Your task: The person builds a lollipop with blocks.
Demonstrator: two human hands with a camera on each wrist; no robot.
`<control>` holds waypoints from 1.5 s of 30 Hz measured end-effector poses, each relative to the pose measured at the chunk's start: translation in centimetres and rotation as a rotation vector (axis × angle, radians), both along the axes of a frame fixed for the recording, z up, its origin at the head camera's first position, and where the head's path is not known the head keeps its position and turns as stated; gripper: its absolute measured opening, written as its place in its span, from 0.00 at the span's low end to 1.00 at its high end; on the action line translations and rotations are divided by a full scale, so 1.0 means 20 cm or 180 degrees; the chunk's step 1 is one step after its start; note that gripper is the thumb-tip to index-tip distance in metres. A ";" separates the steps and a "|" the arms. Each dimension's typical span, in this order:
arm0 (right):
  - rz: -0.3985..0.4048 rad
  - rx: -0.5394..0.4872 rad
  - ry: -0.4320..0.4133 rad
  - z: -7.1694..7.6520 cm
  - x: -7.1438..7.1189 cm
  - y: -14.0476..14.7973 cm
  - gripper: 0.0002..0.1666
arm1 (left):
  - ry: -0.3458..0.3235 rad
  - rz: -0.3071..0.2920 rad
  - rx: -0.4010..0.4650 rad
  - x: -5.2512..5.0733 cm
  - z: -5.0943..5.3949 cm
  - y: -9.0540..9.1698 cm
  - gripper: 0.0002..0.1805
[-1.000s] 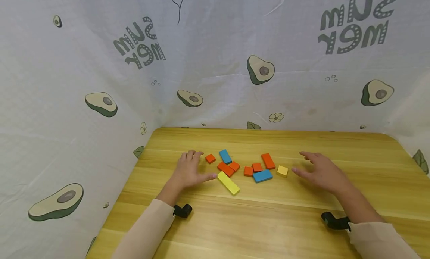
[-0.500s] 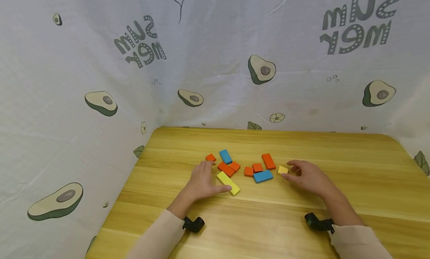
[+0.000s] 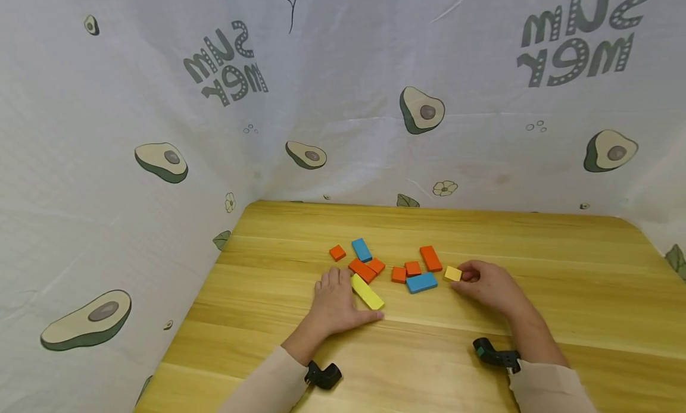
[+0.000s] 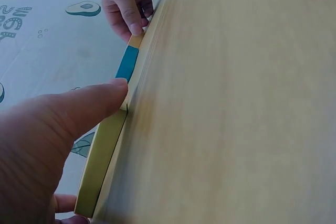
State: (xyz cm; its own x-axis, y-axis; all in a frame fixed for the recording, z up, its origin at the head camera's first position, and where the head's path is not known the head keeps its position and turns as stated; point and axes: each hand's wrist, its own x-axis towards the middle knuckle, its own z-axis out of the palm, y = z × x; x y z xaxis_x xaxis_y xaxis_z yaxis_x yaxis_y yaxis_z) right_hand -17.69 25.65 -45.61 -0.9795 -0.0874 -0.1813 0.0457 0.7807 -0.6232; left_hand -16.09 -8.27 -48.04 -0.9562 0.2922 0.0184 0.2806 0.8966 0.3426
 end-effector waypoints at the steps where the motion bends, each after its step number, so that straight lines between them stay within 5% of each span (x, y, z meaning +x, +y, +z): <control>1: -0.0028 -0.0017 -0.0006 0.00 0.00 0.00 0.32 | -0.0010 0.0004 0.0017 0.00 0.00 0.00 0.59; 18: -0.0207 -0.0173 -0.0029 -0.04 0.01 0.00 0.29 | -0.0151 0.0050 0.0461 -0.01 -0.02 -0.01 0.55; 25: -0.0208 -0.0207 0.0000 -0.04 0.02 0.00 0.28 | -0.0051 0.0071 0.0673 -0.02 0.01 -0.02 0.53; 34: -0.0220 -0.0182 -0.0031 -0.04 0.01 0.00 0.29 | -0.0116 -0.0314 0.0774 0.00 0.03 0.00 0.51; 45: -0.0224 -0.0168 -0.0029 -0.04 0.01 0.00 0.28 | -0.0279 -0.1024 0.0621 0.01 0.05 0.05 0.52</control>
